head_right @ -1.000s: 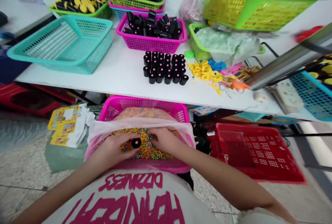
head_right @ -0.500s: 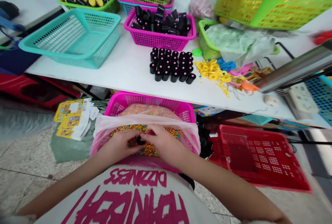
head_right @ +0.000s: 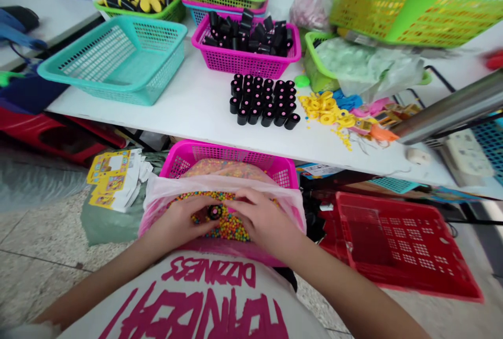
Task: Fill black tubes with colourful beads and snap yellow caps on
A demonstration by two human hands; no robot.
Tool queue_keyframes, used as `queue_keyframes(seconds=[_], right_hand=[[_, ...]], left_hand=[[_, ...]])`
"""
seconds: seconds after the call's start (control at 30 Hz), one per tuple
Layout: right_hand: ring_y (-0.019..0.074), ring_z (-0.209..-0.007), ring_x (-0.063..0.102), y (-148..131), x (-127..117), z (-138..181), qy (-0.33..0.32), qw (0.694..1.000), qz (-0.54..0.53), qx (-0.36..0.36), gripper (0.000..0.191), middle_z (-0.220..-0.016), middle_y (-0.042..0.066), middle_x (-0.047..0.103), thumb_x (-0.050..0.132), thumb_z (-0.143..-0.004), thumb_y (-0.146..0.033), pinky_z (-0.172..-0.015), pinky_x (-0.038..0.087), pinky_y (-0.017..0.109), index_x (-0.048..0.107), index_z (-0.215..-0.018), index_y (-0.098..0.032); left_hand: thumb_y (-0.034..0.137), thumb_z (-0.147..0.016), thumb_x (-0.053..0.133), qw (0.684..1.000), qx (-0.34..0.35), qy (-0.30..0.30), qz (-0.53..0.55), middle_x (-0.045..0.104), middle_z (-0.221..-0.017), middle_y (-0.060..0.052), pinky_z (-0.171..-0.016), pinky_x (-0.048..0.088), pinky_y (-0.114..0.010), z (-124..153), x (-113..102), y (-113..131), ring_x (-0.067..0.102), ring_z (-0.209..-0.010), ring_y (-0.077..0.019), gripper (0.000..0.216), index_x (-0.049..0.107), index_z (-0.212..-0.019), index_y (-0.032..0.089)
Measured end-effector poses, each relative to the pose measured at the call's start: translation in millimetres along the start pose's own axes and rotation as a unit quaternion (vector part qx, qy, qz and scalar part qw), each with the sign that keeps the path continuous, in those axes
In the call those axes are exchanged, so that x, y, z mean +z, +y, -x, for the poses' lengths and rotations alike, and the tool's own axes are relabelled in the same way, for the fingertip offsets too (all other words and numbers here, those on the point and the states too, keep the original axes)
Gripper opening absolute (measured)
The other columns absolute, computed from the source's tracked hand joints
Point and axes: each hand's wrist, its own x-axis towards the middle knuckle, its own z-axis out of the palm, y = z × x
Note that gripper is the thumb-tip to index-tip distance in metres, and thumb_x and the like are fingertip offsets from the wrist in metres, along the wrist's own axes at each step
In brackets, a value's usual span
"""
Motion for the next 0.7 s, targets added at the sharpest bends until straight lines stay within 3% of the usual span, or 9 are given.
queue_keyframes(seconds=[0.1, 0.2, 0.37, 0.47, 0.53, 0.63, 0.7], right_hand=[[0.0222, -0.100, 0.061, 16.0, 7.3, 12.0, -0.096, 0.989, 0.061, 0.099, 0.030, -0.108, 0.011, 0.064, 0.048, -0.089, -0.010, -0.088, 0.050, 0.037, 0.069, -0.107, -0.020], [0.0230, -0.093, 0.064, 27.3, 23.2, 16.8, -0.200, 0.956, 0.125, 0.174, 0.032, -0.103, 0.013, 0.065, 0.045, -0.082, 0.002, -0.084, 0.050, 0.036, 0.069, -0.096, -0.014], [0.0219, -0.093, 0.065, 16.4, 46.3, 0.5, -0.231, 0.950, 0.145, 0.155, 0.043, -0.106, 0.016, 0.064, 0.037, -0.080, 0.008, -0.081, 0.049, 0.032, 0.064, -0.107, -0.011], [0.0197, -0.090, 0.066, 7.9, 55.8, -10.6, -0.218, 0.956, 0.132, 0.144, 0.046, -0.106, 0.015, 0.065, 0.035, -0.078, 0.009, -0.081, 0.049, 0.029, 0.063, -0.110, -0.011], [0.0184, -0.089, 0.066, 7.7, 59.8, -14.4, -0.209, 0.963, 0.105, 0.131, 0.046, -0.106, 0.014, 0.065, 0.037, -0.077, 0.007, -0.080, 0.049, 0.027, 0.063, -0.109, -0.012], [0.0190, -0.090, 0.066, 13.4, 60.8, -15.7, -0.205, 0.970, 0.067, 0.114, 0.041, -0.108, 0.012, 0.064, 0.042, -0.076, 0.002, -0.078, 0.049, 0.027, 0.064, -0.108, -0.014], [0.0194, -0.092, 0.065, 16.8, 58.4, -15.9, -0.202, 0.972, 0.045, 0.113, 0.039, -0.107, 0.012, 0.065, 0.045, -0.075, 0.000, -0.079, 0.048, 0.026, 0.065, -0.106, -0.014]], left_hand=[[0.028, -0.081, 0.067, 0.998, 0.012, 0.059, 0.015, 0.073, -0.100, -0.002, -0.076, 0.056, -0.027, -6.1, -28.2, 8.3, 0.068, -0.081, -0.0150, 0.029, 0.065, -0.110, 0.023], [0.035, -0.082, 0.065, 0.991, 0.007, 0.136, -0.002, 0.073, -0.100, -0.003, -0.073, 0.056, -0.026, -33.4, -69.5, 6.4, 0.068, -0.076, -0.0138, 0.034, 0.065, -0.114, 0.021], [0.038, -0.077, 0.069, 0.964, -0.080, 0.240, -0.082, 0.072, -0.080, -0.005, -0.073, 0.053, -0.030, -110.5, -118.6, -34.2, 0.068, -0.069, -0.0178, 0.044, 0.066, -0.115, 0.016], [0.035, -0.076, 0.069, 0.960, -0.105, 0.240, -0.102, 0.072, -0.082, -0.006, -0.077, 0.052, -0.032, -143.8, -125.2, -61.6, 0.068, -0.072, -0.0193, 0.038, 0.068, -0.109, 0.016], [0.034, -0.075, 0.070, 0.959, -0.106, 0.243, -0.101, 0.072, -0.095, -0.009, -0.079, 0.052, -0.033, -155.3, -123.1, -70.2, 0.067, -0.073, -0.0196, 0.040, 0.066, -0.110, 0.016], [0.031, -0.075, 0.072, 0.943, -0.078, 0.298, -0.129, 0.061, -0.121, -0.017, -0.092, 0.049, -0.041, -165.7, -114.0, -63.8, 0.065, -0.094, -0.0246, 0.051, 0.059, -0.121, 0.014], [0.027, -0.079, 0.067, 0.940, -0.025, 0.303, -0.152, 0.054, -0.127, -0.018, -0.100, 0.043, -0.044, -175.6, -104.2, -50.7, 0.059, -0.110, -0.0273, 0.046, 0.057, -0.122, 0.014]])
